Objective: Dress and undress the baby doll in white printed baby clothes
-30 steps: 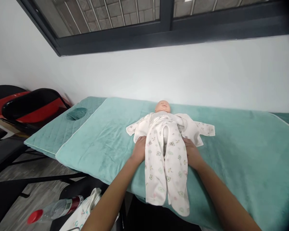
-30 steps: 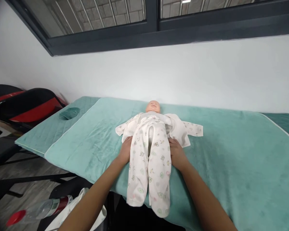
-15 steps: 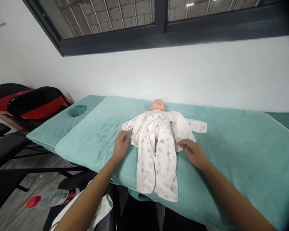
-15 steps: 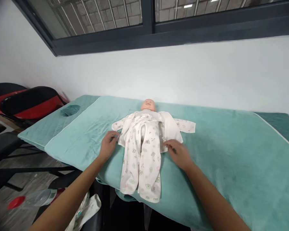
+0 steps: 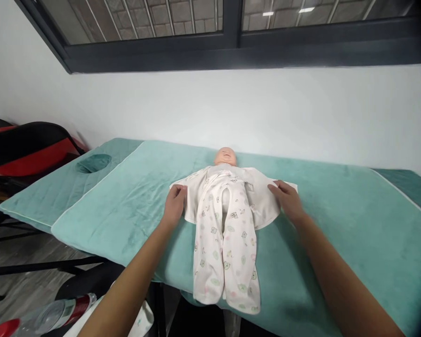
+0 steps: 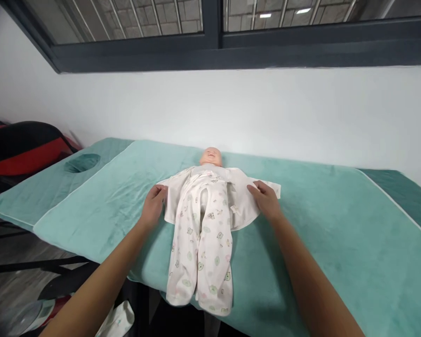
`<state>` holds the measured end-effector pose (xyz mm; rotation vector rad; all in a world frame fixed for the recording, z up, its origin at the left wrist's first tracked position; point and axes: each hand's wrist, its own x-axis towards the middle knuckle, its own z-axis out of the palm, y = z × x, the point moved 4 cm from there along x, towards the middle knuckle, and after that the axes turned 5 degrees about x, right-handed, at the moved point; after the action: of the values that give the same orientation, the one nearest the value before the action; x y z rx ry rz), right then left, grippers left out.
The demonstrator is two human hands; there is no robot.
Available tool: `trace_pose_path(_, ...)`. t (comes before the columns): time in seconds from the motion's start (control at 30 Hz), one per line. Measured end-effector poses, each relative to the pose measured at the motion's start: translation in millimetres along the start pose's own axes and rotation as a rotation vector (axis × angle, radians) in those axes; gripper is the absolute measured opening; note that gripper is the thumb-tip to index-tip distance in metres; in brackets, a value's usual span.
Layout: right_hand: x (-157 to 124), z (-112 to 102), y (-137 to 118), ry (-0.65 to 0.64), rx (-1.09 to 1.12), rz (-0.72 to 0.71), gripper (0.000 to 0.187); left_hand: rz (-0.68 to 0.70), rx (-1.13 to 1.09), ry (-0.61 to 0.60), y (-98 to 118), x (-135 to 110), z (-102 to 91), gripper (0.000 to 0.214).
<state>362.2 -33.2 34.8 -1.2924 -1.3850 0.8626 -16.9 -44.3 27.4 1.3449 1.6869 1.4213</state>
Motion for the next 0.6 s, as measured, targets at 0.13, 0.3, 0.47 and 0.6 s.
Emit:
trace_pose_path(0.13, 4.5, 21.6, -64.6, -0.256, 0.299, 0.007, 0.025, 0.04, -0.173, -0.128, 68.4, -18.6, 8.5, 0.018)
trace_pose_path(0.3, 0.0, 61.2, -102.0, -0.881, 0.286, -0.114, 0.026, 0.125, -0.151, -0.601, 127.8, -40.7, 22.5, 0.016)
trace_pose_path(0.47, 29.0, 62.8, -36.9, -0.153, 0.49, -0.021, 0.032, 0.168, 0.193, -0.27, 109.2, 3.4, 37.5, 0.024)
trace_pose_path(0.6, 36.4, 72.9, -13.3, 0.059, 0.195, 0.017, 0.038, 0.196, 0.503, -0.239, 93.0, 46.2, 77.9, 0.038)
